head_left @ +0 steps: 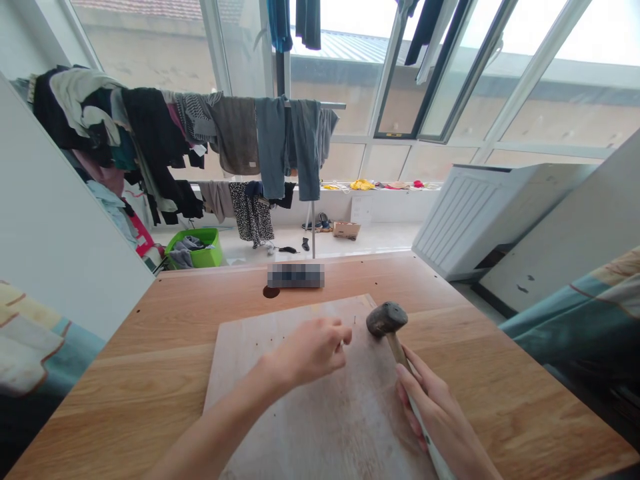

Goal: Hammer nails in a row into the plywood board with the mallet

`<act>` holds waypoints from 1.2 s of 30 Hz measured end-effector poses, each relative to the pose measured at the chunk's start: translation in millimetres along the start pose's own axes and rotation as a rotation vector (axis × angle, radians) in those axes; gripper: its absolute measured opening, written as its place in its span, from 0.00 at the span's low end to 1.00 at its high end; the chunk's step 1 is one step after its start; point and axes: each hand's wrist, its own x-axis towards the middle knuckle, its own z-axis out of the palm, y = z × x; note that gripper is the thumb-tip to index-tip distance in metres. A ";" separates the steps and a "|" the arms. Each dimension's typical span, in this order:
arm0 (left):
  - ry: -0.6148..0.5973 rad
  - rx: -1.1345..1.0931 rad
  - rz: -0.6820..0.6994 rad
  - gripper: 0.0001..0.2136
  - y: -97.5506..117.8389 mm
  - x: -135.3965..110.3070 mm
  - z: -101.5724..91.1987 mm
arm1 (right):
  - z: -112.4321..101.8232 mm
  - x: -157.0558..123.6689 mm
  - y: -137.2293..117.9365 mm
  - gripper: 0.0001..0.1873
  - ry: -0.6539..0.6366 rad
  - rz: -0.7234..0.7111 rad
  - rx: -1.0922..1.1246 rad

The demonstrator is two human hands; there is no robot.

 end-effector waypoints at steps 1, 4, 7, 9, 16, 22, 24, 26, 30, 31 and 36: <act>0.058 -0.135 -0.011 0.09 -8.3 7.8 1.0 | 0.4 0.0 -0.3 0.37 -0.002 0.001 0.003; 0.163 -0.419 -0.074 0.08 -31.6 27.5 9.5 | 1.3 -0.2 -0.8 0.36 -0.006 0.000 0.008; 0.216 -0.462 -0.110 0.07 -45.6 33.9 17.8 | 1.4 -0.6 -1.1 0.34 -0.008 0.001 0.000; 0.223 -0.439 -0.112 0.08 -48.4 31.7 19.2 | 1.0 -0.6 -1.5 0.33 -0.013 0.001 0.000; 0.198 -0.410 -0.112 0.08 -44.5 23.4 18.7 | 0.5 0.2 0.4 0.35 -0.020 0.010 0.016; 0.262 -0.444 -0.112 0.04 -47.8 23.6 25.6 | 3.8 -5.3 -16.3 0.36 -0.006 -0.032 0.040; 0.267 -0.459 -0.122 0.04 -48.8 24.2 26.3 | 6.3 -6.4 -26.8 0.37 -0.020 -0.054 0.030; 0.266 -0.484 -0.136 0.03 -49.6 25.0 27.0 | 9.9 -6.6 -35.1 0.37 -0.050 -0.081 0.008; 0.267 -0.558 -0.161 0.06 -51.6 25.9 29.8 | 19.0 -6.1 -41.4 0.35 -0.106 -0.091 -0.011; 0.268 -0.574 -0.158 0.08 -52.2 25.9 30.5 | 21.1 -6.3 -41.9 0.34 -0.111 -0.096 -0.022; 0.270 -0.588 -0.127 0.11 -54.0 25.7 31.6 | 27.8 -8.7 -46.3 0.33 -0.099 -0.121 -0.105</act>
